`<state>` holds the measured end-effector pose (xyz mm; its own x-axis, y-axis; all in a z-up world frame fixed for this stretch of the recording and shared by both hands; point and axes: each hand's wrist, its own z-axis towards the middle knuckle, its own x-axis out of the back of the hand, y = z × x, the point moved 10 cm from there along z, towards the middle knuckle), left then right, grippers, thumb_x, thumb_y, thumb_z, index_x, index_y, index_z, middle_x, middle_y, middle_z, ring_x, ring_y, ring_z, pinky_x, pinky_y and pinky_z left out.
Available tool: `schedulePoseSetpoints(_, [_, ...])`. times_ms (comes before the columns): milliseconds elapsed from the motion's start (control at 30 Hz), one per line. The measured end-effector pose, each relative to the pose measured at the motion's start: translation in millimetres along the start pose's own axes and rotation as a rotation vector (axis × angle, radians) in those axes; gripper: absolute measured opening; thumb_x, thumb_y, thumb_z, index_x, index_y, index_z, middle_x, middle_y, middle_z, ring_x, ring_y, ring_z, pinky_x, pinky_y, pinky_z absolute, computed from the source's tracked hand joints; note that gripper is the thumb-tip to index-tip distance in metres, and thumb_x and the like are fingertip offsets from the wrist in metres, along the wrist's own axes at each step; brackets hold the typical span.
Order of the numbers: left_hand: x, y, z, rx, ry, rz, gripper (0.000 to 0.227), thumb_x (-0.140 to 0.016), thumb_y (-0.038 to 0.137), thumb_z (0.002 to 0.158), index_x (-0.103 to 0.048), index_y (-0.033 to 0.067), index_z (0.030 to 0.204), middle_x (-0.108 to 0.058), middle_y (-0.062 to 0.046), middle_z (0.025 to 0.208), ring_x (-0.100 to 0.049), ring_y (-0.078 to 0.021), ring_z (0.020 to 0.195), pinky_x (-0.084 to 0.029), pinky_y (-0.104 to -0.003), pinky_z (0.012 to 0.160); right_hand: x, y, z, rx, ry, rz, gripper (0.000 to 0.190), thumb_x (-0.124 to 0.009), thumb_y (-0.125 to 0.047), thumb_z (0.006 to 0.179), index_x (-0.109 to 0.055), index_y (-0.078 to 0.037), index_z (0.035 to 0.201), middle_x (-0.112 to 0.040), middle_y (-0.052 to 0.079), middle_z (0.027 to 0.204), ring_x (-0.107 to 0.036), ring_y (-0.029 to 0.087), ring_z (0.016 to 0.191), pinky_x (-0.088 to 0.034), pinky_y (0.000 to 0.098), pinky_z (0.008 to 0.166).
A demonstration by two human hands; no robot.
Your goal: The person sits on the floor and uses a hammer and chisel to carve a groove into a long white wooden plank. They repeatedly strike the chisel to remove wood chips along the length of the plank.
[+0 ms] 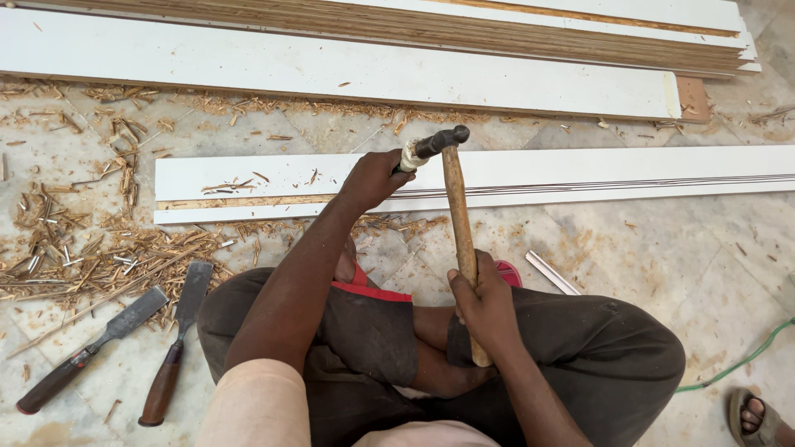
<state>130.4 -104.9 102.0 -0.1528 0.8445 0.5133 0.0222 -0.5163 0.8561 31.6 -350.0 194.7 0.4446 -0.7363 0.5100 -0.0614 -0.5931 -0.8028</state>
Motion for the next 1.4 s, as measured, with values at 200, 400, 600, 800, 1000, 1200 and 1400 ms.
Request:
schedulePoseSetpoints(200, [1,1,-1,-0.003,0.0,-0.024,0.032,-0.074,0.03,0.091,-0.069,0.012,0.117,-0.075,-0.014,0.086,-0.071,-0.0321,0.077,-0.053,-0.045,0.072,2,0,1,-0.026,0.016,-0.074,0.048,-0.065,-0.03,0.095,-0.052,-0.01,0.136,-0.062,0.003,0.067,-0.06,0.012,0.051,-0.05,0.0302,0.046])
schedulePoseSetpoints(400, [-1,2,-1,0.016,-0.036,-0.058,0.031,-0.073,0.029,0.092,-0.068,0.0125,0.118,-0.075,-0.012,0.086,-0.072,-0.0294,0.076,-0.053,-0.043,0.072,-2,-2,2,0.09,0.028,-0.178,0.039,-0.063,-0.03,0.098,-0.055,-0.004,0.126,-0.062,0.008,0.059,-0.061,0.015,0.046,-0.047,0.0318,0.045])
schedulePoseSetpoints(600, [-3,6,1,-0.022,-0.043,-0.042,0.03,-0.075,0.027,0.091,-0.068,0.0105,0.115,-0.074,-0.012,0.084,-0.07,-0.0295,0.073,-0.052,-0.043,0.07,1,3,-3,0.002,0.018,-0.005,0.027,-0.064,-0.023,0.098,-0.058,-0.001,0.113,-0.057,0.006,0.06,-0.053,0.012,0.045,-0.043,0.0296,0.042])
schedulePoseSetpoints(800, [-9,2,6,-0.049,-0.071,-0.011,0.028,-0.076,0.028,0.09,-0.069,0.0099,0.11,-0.074,-0.012,0.084,-0.071,-0.0288,0.073,-0.052,-0.042,0.069,8,5,-6,-0.044,-0.005,0.062,0.027,-0.064,-0.023,0.097,-0.058,-0.003,0.115,-0.056,0.002,0.062,-0.052,0.009,0.049,-0.044,0.0274,0.044])
schedulePoseSetpoints(1000, [-11,2,5,-0.043,-0.095,-0.016,0.028,-0.075,0.029,0.091,-0.069,0.0089,0.11,-0.074,-0.013,0.082,-0.07,-0.0294,0.072,-0.052,-0.043,0.069,8,-3,-10,-0.026,0.012,0.032,0.026,-0.064,-0.021,0.097,-0.058,-0.002,0.114,-0.058,0.003,0.062,-0.054,0.01,0.047,-0.046,0.0286,0.044])
schedulePoseSetpoints(1200, [-10,3,4,-0.042,-0.096,-0.015,0.028,-0.075,0.028,0.092,-0.068,0.0088,0.111,-0.074,-0.013,0.082,-0.07,-0.0298,0.072,-0.052,-0.043,0.07,15,-7,-14,-0.024,0.065,-0.048,0.029,-0.063,-0.021,0.097,-0.058,-0.003,0.12,-0.058,0.005,0.059,-0.054,0.011,0.046,-0.044,0.0302,0.043])
schedulePoseSetpoints(1400, [-11,3,4,-0.012,-0.103,-0.008,0.028,-0.074,0.03,0.092,-0.068,0.0111,0.113,-0.075,-0.012,0.084,-0.071,-0.0292,0.074,-0.052,-0.044,0.07,10,1,-9,-0.036,0.001,-0.034,0.034,-0.063,-0.023,0.096,-0.056,-0.005,0.124,-0.059,0.003,0.061,-0.055,0.01,0.047,-0.045,0.0282,0.043])
